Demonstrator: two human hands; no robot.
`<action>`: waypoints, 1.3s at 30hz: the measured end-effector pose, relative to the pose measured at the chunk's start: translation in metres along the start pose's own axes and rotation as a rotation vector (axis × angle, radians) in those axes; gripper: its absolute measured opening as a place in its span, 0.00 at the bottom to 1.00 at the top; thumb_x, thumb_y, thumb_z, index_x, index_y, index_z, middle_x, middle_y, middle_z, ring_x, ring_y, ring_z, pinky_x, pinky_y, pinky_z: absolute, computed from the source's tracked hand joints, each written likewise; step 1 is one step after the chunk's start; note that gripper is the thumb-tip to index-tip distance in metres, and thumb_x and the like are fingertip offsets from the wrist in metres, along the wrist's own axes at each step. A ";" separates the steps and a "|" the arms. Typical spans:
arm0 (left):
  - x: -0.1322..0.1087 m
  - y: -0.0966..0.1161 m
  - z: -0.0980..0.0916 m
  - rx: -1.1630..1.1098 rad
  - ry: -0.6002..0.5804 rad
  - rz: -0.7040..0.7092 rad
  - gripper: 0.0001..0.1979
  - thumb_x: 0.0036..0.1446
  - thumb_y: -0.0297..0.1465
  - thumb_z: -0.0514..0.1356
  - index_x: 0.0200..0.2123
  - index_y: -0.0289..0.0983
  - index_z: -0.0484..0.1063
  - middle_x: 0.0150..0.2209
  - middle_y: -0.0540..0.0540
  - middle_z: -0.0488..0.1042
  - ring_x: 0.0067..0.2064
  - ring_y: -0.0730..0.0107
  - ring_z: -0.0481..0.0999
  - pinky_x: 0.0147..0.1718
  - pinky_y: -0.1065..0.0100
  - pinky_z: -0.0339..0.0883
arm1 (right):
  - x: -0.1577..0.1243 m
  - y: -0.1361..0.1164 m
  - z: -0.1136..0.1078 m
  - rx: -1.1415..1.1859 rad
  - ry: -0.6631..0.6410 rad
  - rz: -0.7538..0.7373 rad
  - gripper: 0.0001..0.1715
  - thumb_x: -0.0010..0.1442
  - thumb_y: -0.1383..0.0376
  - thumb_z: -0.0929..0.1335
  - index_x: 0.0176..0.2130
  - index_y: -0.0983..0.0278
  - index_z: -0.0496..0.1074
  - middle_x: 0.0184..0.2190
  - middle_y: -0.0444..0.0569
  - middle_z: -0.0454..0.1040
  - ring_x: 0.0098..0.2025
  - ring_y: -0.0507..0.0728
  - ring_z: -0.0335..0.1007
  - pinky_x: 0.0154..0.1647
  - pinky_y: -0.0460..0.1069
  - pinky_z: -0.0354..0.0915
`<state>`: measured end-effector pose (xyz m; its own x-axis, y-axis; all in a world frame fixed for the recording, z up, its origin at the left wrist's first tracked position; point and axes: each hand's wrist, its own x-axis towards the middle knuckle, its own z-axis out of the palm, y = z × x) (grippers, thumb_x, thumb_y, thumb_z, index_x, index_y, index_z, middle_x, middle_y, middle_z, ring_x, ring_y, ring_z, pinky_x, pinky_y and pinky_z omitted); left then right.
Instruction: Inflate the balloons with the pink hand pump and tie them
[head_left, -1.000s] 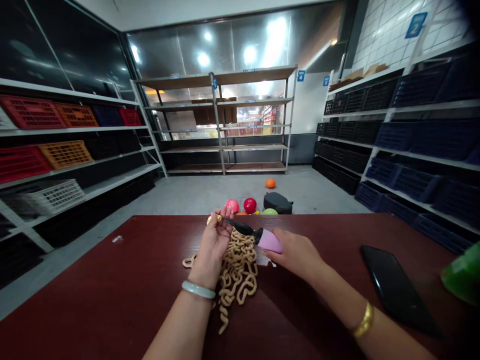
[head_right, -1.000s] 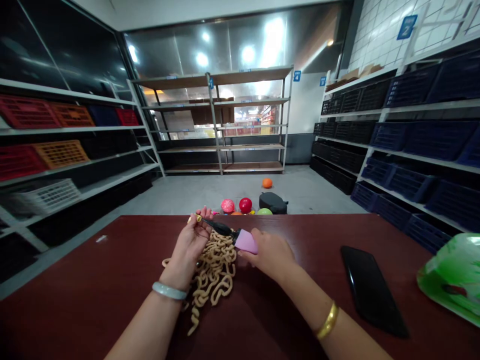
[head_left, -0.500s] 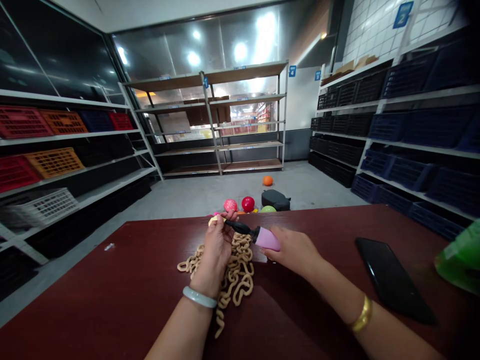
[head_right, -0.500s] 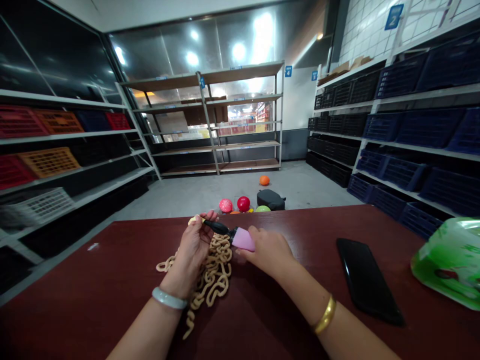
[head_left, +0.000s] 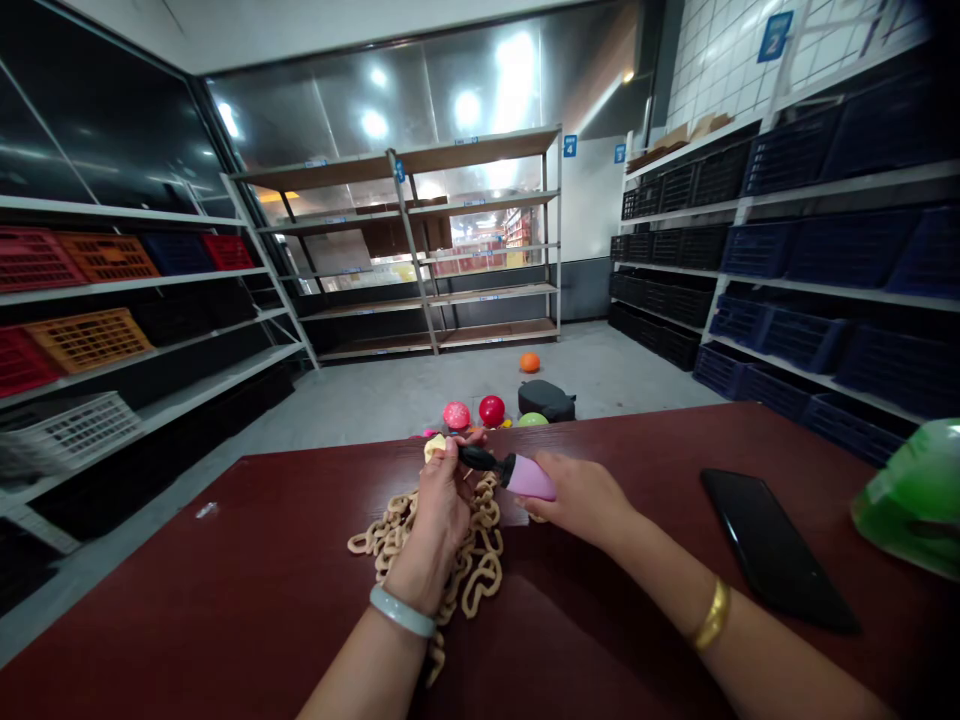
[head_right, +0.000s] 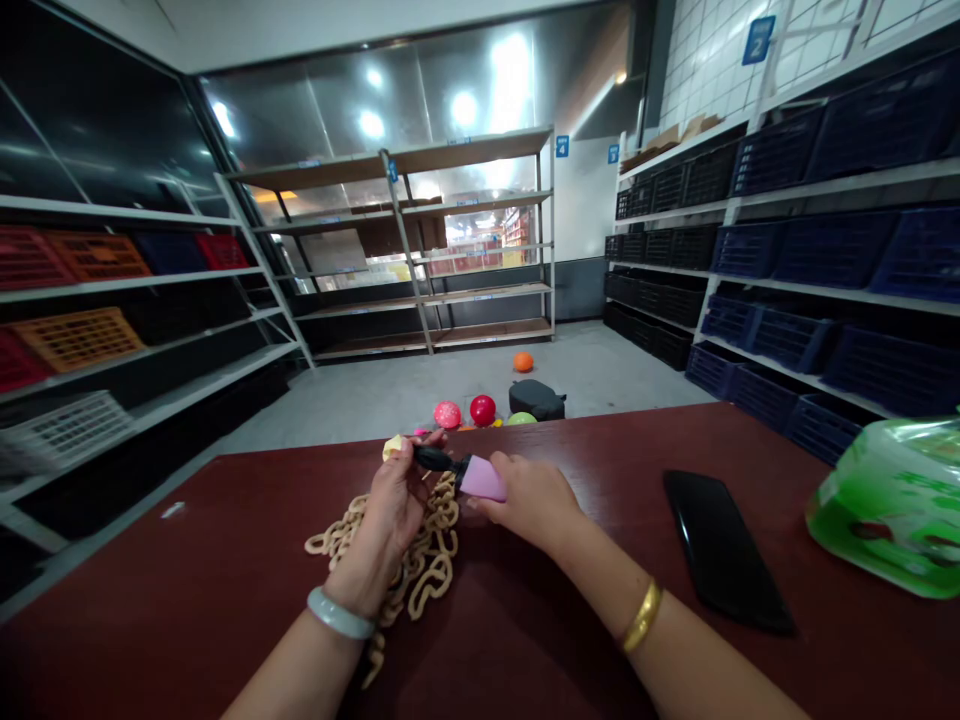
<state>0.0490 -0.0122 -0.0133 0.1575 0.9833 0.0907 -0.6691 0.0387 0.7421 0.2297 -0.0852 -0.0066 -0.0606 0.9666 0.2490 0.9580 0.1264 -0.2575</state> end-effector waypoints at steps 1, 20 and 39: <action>-0.001 -0.001 0.000 0.017 -0.003 -0.017 0.10 0.55 0.35 0.65 0.35 0.36 0.70 0.44 0.40 0.78 0.48 0.60 0.77 0.42 0.62 0.73 | 0.000 0.000 0.000 0.001 0.006 -0.005 0.29 0.57 0.43 0.66 0.50 0.57 0.66 0.43 0.50 0.77 0.44 0.65 0.74 0.38 0.53 0.62; 0.002 0.016 0.001 -0.178 -0.081 -0.125 0.13 0.61 0.37 0.58 0.43 0.34 0.73 0.48 0.36 0.76 0.52 0.55 0.74 0.49 0.56 0.70 | -0.001 -0.005 0.001 0.081 -0.025 0.017 0.35 0.57 0.42 0.64 0.57 0.56 0.64 0.46 0.51 0.76 0.48 0.65 0.72 0.43 0.54 0.62; -0.010 0.002 0.014 -0.166 -0.064 -0.133 0.07 0.58 0.32 0.62 0.37 0.34 0.71 0.47 0.35 0.76 0.51 0.53 0.76 0.52 0.53 0.68 | -0.004 -0.007 -0.001 0.090 -0.069 -0.013 0.24 0.59 0.44 0.64 0.45 0.59 0.67 0.40 0.50 0.77 0.42 0.64 0.74 0.34 0.51 0.59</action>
<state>0.0567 -0.0241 -0.0036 0.2945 0.9545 0.0458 -0.7492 0.2009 0.6312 0.2233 -0.0902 -0.0047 -0.0949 0.9774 0.1888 0.9280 0.1555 -0.3387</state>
